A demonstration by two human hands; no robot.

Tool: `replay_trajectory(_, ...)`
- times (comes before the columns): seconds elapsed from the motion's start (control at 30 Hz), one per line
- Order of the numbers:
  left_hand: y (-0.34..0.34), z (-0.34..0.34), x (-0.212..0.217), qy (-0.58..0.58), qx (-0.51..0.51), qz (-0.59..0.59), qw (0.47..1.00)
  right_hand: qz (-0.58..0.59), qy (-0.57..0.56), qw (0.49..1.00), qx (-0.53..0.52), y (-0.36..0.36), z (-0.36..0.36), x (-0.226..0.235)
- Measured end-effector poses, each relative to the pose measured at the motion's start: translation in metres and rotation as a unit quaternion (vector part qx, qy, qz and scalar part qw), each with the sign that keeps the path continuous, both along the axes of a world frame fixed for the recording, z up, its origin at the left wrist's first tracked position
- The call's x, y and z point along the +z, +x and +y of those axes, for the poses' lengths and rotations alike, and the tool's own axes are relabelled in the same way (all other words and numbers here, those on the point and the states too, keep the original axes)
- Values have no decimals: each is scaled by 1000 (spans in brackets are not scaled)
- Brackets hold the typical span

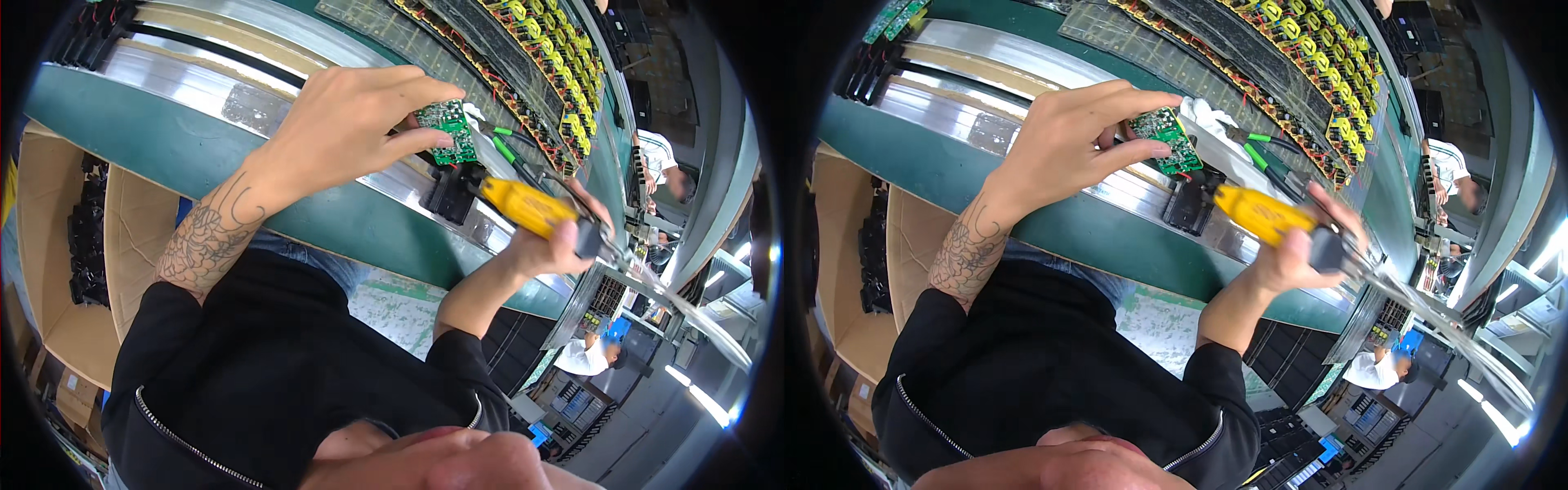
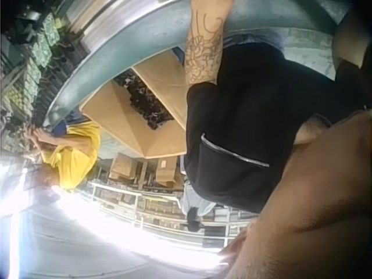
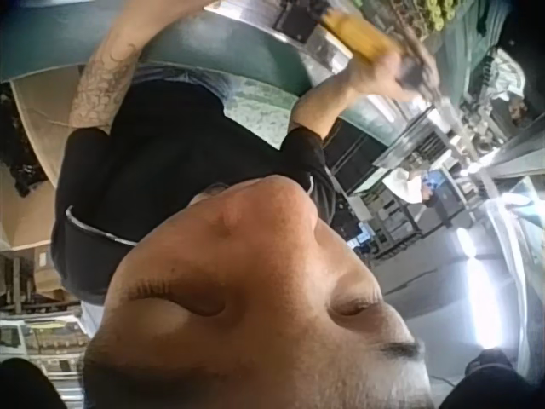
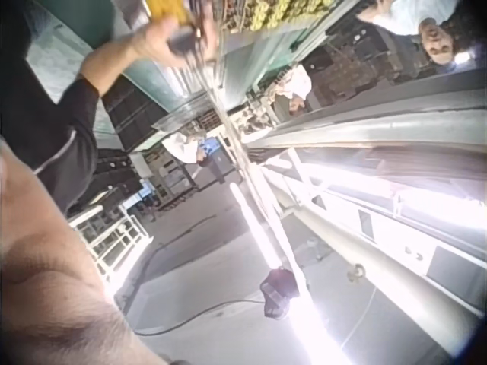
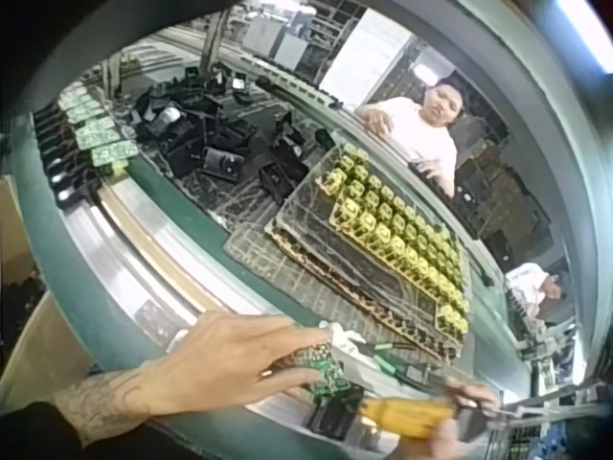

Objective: The person is assembling electronic components onto circuit boards and into plastic housings at a factory workstation.

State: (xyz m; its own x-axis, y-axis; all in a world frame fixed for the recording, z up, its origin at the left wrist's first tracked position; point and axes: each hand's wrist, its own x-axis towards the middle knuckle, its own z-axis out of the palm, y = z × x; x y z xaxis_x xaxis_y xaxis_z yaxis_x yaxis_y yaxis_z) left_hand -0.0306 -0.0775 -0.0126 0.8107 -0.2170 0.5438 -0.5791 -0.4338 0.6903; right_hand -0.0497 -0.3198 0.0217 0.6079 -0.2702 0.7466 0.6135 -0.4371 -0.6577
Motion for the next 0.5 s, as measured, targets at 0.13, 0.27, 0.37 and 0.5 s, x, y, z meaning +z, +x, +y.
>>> replay_trajectory(0.13, 0, 0, 4, -12, -13, 4, 1000, 53, 261, 856, 444, -13, -28, 11)
replay_trajectory(0.27, 2, -5, 12, -143, -112, 76, 980, 297, 150, 881, 336, -22, -21, 10)
replay_trajectory(0.37, 6, -14, 21, -167, -144, 66, 973, 369, 32, 909, 192, -18, -15, 0)
replay_trajectory(0.5, 15, -32, 30, -108, -142, -30, 984, 359, -39, 905, 225, -16, -16, -16)
